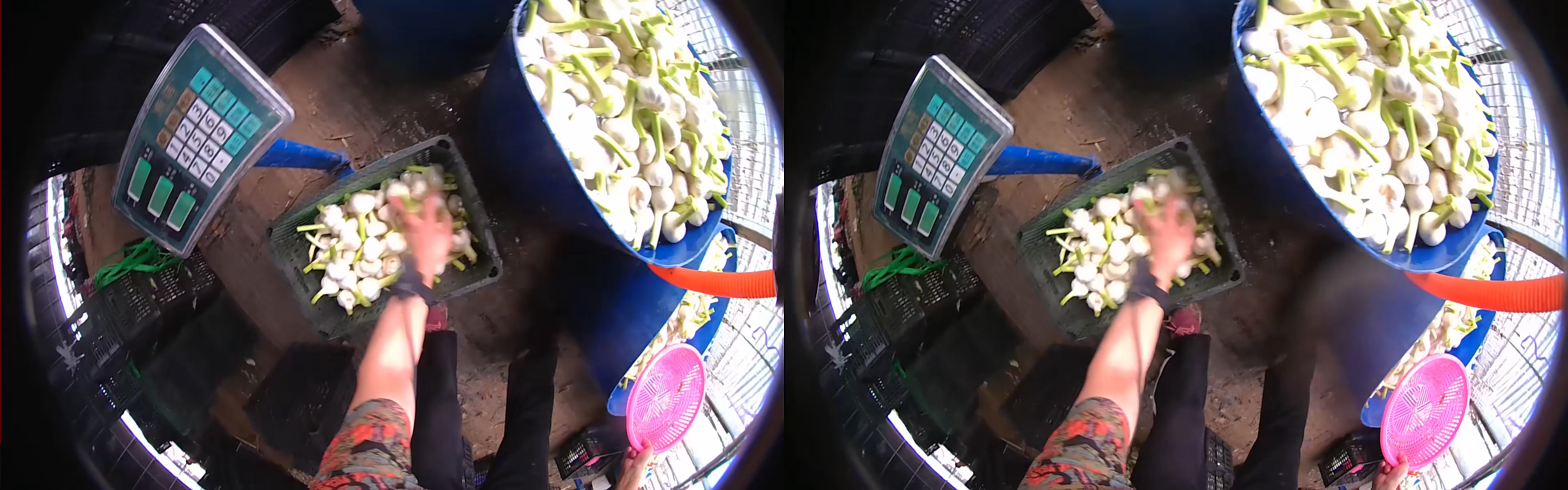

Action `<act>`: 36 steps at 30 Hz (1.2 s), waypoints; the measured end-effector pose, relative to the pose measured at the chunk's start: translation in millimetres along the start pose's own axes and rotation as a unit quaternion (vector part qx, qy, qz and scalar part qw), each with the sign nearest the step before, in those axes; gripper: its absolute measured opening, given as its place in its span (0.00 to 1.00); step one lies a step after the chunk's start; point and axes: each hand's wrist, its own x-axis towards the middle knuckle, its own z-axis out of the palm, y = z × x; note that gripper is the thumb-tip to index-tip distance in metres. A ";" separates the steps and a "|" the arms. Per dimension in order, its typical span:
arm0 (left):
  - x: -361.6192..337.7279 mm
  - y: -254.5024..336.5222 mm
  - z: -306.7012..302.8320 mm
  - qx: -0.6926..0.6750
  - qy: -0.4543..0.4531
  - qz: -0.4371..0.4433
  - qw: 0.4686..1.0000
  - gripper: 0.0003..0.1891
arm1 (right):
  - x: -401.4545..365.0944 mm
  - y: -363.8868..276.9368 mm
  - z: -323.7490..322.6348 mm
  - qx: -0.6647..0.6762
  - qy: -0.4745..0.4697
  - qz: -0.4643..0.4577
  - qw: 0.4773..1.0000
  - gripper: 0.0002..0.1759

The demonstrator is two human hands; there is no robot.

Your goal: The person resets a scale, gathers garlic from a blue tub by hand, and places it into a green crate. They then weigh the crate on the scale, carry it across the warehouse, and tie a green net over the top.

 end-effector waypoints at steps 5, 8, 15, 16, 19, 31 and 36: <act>-54.2 9.8 -65.1 -0.050 -0.100 0.230 0.967 0.26 | 22.3 0.5 -7.7 0.009 -0.023 0.037 0.999 0.07; -41.3 -85.0 -78.7 -0.084 0.140 -0.143 0.976 0.42 | 38.2 -3.7 -14.5 0.023 -0.050 0.065 0.996 0.08; -38.9 -117.6 -29.8 0.192 0.016 -0.177 0.965 0.50 | -21.8 -3.2 29.3 0.211 -0.132 0.177 0.952 0.09; -34.2 -103.4 -40.2 0.193 -0.036 -0.207 0.958 0.49 | -39.4 -3.2 26.8 0.223 -0.158 0.175 0.946 0.08; -29.6 -94.0 -82.1 0.190 -0.149 -0.222 0.945 0.48 | -96.2 -5.5 16.3 0.231 -0.223 0.166 0.932 0.08; -20.8 102.8 -195.1 -0.171 0.009 0.124 0.977 0.33 | -103.5 -53.3 101.6 0.439 -0.305 0.153 0.831 0.11; 33.3 233.7 -214.5 -0.185 -0.034 0.268 0.945 0.28 | -253.4 -101.7 166.5 0.170 -0.629 0.173 0.739 0.26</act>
